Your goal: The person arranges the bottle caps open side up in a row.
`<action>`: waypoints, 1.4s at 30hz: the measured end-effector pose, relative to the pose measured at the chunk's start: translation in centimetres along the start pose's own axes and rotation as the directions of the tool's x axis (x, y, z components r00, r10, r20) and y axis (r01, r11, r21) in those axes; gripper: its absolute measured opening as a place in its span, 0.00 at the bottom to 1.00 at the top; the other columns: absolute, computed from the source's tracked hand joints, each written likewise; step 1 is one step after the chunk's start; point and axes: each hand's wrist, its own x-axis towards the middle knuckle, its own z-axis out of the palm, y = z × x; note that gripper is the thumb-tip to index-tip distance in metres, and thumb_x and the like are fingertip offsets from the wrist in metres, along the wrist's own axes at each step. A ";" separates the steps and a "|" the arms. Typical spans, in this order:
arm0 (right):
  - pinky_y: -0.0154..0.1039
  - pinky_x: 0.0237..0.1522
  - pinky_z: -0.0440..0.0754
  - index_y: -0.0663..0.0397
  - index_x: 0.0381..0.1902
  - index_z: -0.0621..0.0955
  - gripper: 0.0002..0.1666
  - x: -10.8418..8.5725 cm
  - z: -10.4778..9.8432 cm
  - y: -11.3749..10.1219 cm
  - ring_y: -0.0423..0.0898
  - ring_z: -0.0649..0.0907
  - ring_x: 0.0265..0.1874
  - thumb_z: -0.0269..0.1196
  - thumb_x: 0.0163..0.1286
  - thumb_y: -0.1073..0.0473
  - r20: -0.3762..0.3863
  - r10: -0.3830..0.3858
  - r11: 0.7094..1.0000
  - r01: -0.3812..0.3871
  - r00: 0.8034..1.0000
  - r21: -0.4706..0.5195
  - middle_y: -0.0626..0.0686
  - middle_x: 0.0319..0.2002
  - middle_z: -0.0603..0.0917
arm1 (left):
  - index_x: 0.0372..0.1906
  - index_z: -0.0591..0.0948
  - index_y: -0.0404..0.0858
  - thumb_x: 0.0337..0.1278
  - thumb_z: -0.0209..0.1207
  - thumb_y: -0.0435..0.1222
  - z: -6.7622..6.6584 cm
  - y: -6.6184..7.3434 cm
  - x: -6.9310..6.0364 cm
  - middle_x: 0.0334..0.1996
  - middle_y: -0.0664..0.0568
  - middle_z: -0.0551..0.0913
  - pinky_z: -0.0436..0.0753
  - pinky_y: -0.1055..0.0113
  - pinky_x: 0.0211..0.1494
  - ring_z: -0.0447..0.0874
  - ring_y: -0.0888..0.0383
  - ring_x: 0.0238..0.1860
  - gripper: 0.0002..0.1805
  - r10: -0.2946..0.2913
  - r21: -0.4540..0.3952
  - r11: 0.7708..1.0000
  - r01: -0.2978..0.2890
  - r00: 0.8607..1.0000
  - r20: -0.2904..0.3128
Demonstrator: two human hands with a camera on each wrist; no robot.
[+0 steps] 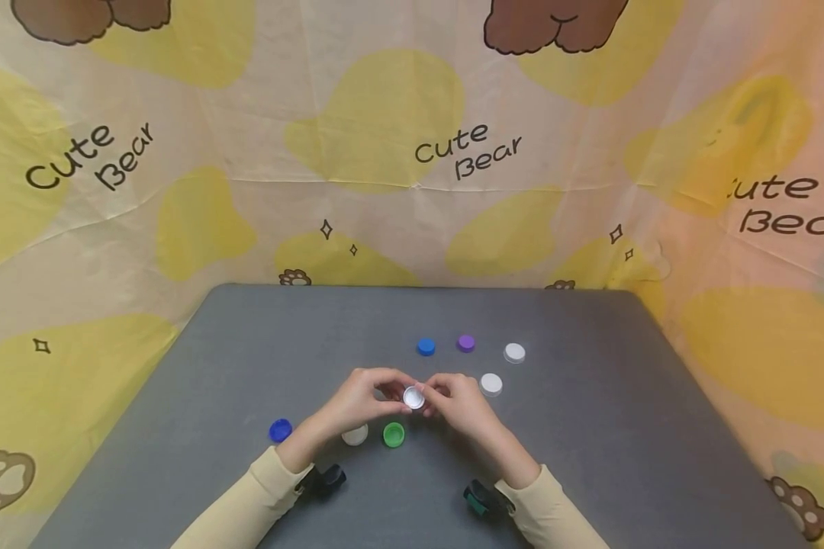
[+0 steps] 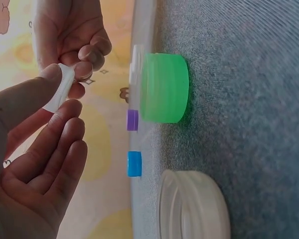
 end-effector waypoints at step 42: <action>0.31 0.31 0.81 0.52 0.38 0.84 0.14 -2.7 -1.4 1.8 0.34 0.84 0.29 0.70 0.57 0.51 0.080 -0.184 0.975 0.192 0.980 -0.114 0.45 0.30 0.87 | 0.38 0.86 0.46 0.45 0.71 0.43 2.3 0.3 0.4 0.31 0.58 0.83 0.80 0.72 0.39 0.81 0.65 0.34 0.13 -0.018 0.047 0.999 0.014 0.995 0.098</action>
